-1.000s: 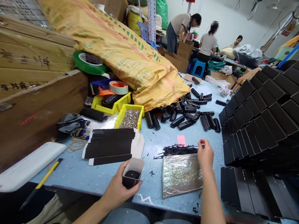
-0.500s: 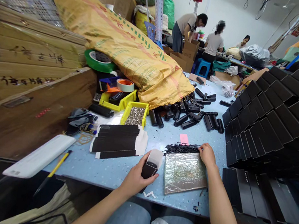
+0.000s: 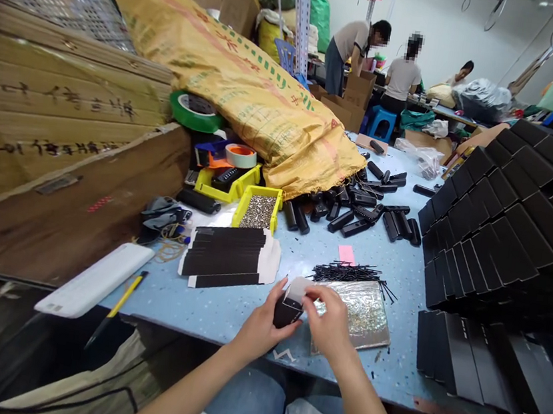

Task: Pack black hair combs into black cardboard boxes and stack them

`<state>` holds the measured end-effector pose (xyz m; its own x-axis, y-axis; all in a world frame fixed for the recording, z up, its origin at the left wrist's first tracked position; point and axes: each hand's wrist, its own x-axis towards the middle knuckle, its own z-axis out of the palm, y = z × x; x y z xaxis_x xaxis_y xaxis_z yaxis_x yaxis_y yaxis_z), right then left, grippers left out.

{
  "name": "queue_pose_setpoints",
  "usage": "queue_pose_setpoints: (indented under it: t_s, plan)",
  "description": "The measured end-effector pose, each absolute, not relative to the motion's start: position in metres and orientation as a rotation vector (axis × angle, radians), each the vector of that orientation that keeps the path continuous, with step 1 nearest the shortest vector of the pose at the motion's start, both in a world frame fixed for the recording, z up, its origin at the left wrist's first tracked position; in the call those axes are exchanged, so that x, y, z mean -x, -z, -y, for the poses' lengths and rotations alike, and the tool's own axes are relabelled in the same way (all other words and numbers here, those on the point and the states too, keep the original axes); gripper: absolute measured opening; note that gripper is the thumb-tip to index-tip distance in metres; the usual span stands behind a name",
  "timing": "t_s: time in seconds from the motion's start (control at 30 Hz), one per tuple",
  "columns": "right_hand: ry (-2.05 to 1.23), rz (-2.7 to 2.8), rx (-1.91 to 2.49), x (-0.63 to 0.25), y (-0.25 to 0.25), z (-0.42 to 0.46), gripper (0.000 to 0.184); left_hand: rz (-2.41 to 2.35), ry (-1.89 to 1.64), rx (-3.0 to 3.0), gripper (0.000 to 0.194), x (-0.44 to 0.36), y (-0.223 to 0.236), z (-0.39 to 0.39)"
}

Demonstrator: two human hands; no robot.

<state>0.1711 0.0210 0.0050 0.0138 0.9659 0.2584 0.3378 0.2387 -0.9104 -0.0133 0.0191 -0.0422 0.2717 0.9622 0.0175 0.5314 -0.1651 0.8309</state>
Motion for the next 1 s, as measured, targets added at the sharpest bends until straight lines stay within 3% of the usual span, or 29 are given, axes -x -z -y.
queue_pose_setpoints:
  t_s: [0.1, 0.17, 0.2, 0.27, 0.33, 0.4, 0.77, 0.83, 0.93, 1.0]
  plan:
    - [-0.71, 1.654, 1.274, -0.163, 0.004, -0.02, 0.013, -1.287, -0.848, -1.896, 0.054, 0.013, 0.046, -0.021]
    - [-0.861, 1.47, 1.277, -0.164, 0.012, -0.024, 0.027, -1.235, -0.839, -1.931, 0.033, 0.012, 0.045, -0.022]
    - [-0.972, 1.389, 1.256, -0.163, 0.017, -0.025, 0.035, -1.22, -0.823, -1.929, 0.031, 0.011, 0.044, -0.022]
    - [-1.158, 1.368, 1.167, -0.161, 0.023, -0.025, 0.044, -1.201, -0.81, -1.873, 0.049, 0.008, 0.042, -0.022]
    - [-1.2, 1.468, 1.072, -0.158, 0.025, -0.024, 0.043, -1.195, -0.788, -1.77, 0.083, 0.005, 0.038, -0.023]
    - [-1.178, 1.516, 1.041, -0.156, 0.023, -0.022, 0.038, -1.213, -0.737, -1.697, 0.103, 0.002, 0.033, -0.024]
    - [-0.956, 1.65, 1.031, -0.152, 0.025, -0.019, 0.033, -1.246, -0.651, -1.691, 0.103, 0.003, 0.022, -0.032]
    - [-0.934, 1.715, 1.033, -0.149, 0.029, -0.009, 0.052, -1.254, -0.726, -1.61, 0.101, -0.002, 0.021, -0.028]
    - [-0.934, 1.652, 1.195, -0.144, 0.028, 0.017, 0.111, -1.25, -0.83, -1.495, 0.08, -0.009, 0.018, -0.019]
    - [-0.852, 1.652, 1.331, -0.157, 0.019, 0.037, 0.115, -1.172, -0.829, -1.574, 0.068, 0.001, 0.017, -0.021]
